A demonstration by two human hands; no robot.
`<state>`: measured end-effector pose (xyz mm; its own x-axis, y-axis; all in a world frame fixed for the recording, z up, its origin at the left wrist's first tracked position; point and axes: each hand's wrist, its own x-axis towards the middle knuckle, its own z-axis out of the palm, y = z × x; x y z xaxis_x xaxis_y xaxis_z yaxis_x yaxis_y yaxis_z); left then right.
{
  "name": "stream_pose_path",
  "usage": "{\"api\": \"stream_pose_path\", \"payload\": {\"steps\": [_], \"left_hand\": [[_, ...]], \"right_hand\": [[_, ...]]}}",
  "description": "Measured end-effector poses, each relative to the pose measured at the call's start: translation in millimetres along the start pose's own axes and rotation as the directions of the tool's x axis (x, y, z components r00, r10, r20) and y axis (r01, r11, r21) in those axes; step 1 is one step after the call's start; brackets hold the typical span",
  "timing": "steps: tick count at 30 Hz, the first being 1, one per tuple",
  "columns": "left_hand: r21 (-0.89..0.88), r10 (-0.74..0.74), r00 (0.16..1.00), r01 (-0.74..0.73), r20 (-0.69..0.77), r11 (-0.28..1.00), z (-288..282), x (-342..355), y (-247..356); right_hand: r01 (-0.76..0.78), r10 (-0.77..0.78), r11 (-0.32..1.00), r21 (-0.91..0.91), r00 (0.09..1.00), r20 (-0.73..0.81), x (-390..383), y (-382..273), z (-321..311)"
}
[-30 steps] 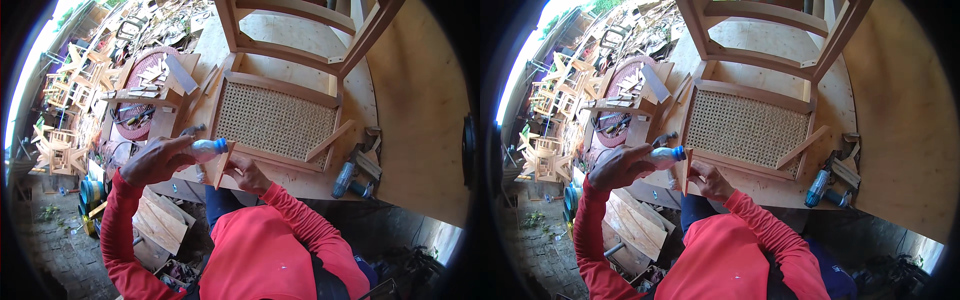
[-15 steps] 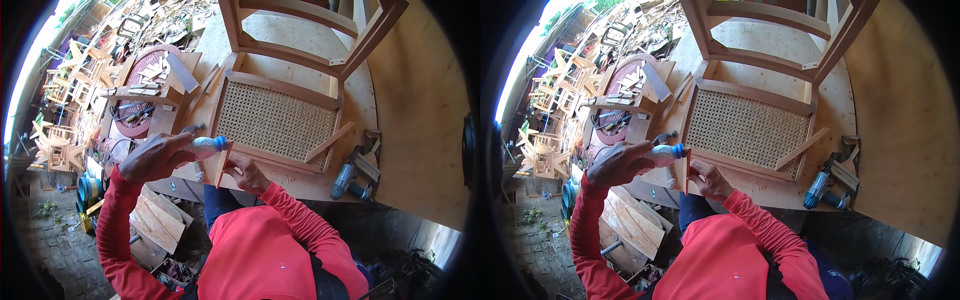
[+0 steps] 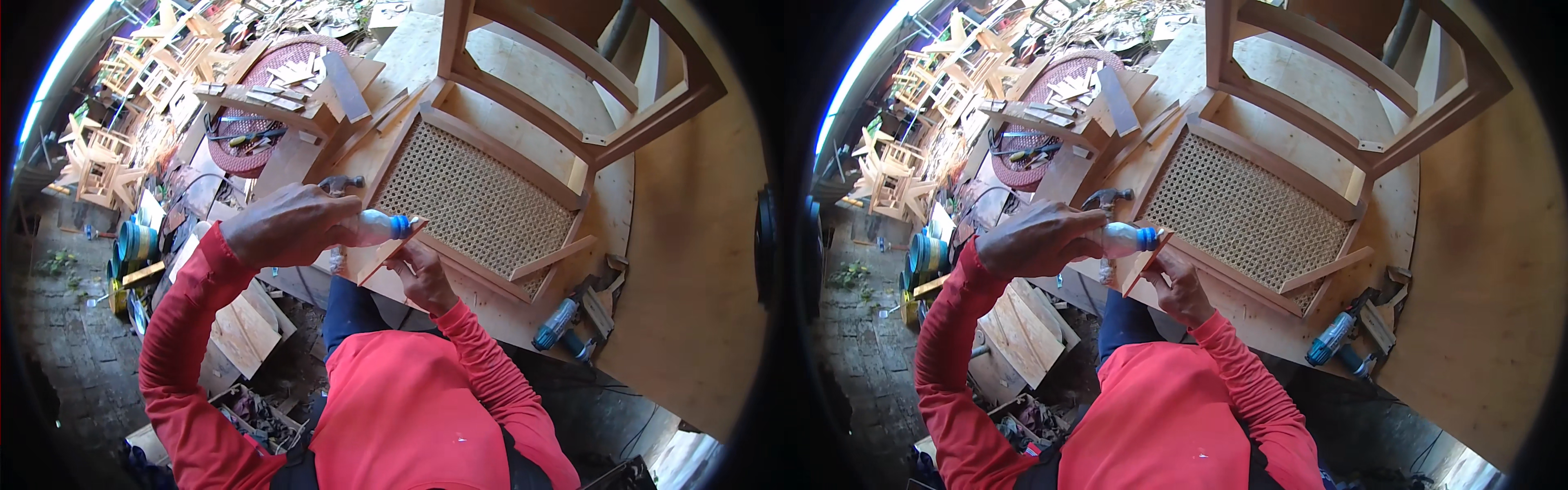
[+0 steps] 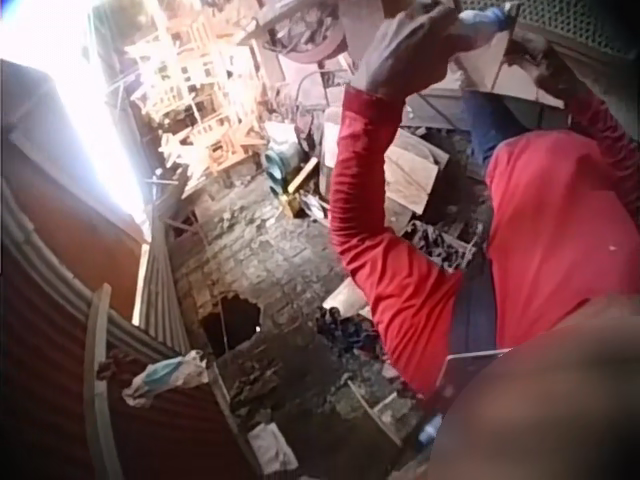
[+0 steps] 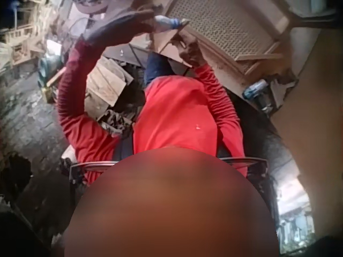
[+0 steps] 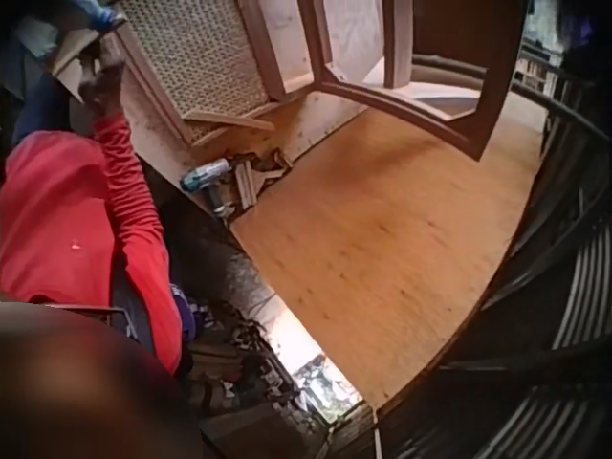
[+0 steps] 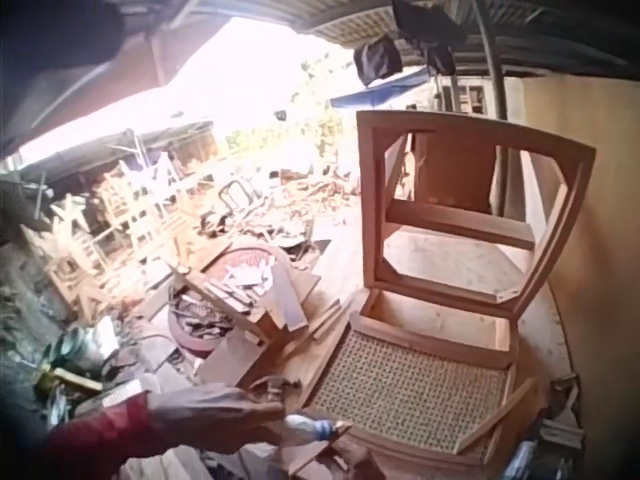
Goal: Applying adhesive and wooden trim strips to the cane backing of a chair frame.
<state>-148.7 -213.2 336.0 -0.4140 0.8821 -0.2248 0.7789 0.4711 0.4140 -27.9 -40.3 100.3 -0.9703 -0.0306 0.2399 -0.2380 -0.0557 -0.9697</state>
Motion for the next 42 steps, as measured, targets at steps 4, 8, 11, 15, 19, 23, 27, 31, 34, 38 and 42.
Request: {"api": "stream_pose_path", "payload": {"steps": [4, 8, 11, 15, 19, 23, 27, 31, 34, 38, 42], "left_hand": [[0.02, -0.031, 0.999, 0.031, 0.023, 0.999, 1, 0, 4], [0.056, -0.002, 1.0, 0.003, -0.02, 0.998, 9, -1, -1], [0.094, -0.006, 1.0, 0.007, -0.001, 0.996, 8, -3, 2], [0.133, -0.05, 0.999, 0.048, 0.009, 0.99, 13, -3, 5], [0.139, -0.083, 0.996, 0.079, 0.024, 0.987, 20, -8, 1], [0.144, -0.099, 0.994, 0.093, 0.037, 0.985, 21, -9, 2], [0.133, -0.108, 0.993, 0.102, 0.038, 0.986, 24, -9, 0], [0.126, -0.102, 0.994, 0.097, 0.034, 0.987, 28, -11, -4], [0.13, -0.113, 0.993, 0.107, 0.044, 0.986, 30, -12, -6], [0.158, -0.181, 0.98, 0.166, 0.085, 0.973, 32, -15, -7], [0.151, -0.179, 0.979, 0.163, 0.097, 0.975, 38, -16, -13]], "right_hand": [[-0.004, 0.003, 1.0, 0.023, 1.0, 0.013, -2, 9, -2], [-0.047, 0.046, 0.995, 0.086, 0.999, 0.012, 1, 3, -3], [-0.05, 0.049, 0.998, 0.045, 0.999, 0.022, 2, -4, -5], [-0.057, 0.057, 0.997, 0.053, 0.998, 0.005, -1, 1, -9], [-0.056, 0.055, 0.997, 0.05, 0.998, 0.023, -1, 3, -11], [-0.062, 0.06, 0.997, 0.056, 0.997, 0.042, 1, 0, -13], [-0.058, 0.056, 0.994, 0.096, 0.998, 0.023, 1, -1, -13], [-0.062, 0.059, 0.994, 0.089, 0.998, 0.035, 3, -4, -14], [-0.096, 0.093, 0.992, 0.086, 0.995, 0.038, 5, -6, -14], [-0.072, 0.071, 0.994, 0.079, 0.997, 0.017, 7, -4, -17], [-0.051, 0.052, 0.989, 0.138, 0.999, -0.003, 11, -11, -19]]}}
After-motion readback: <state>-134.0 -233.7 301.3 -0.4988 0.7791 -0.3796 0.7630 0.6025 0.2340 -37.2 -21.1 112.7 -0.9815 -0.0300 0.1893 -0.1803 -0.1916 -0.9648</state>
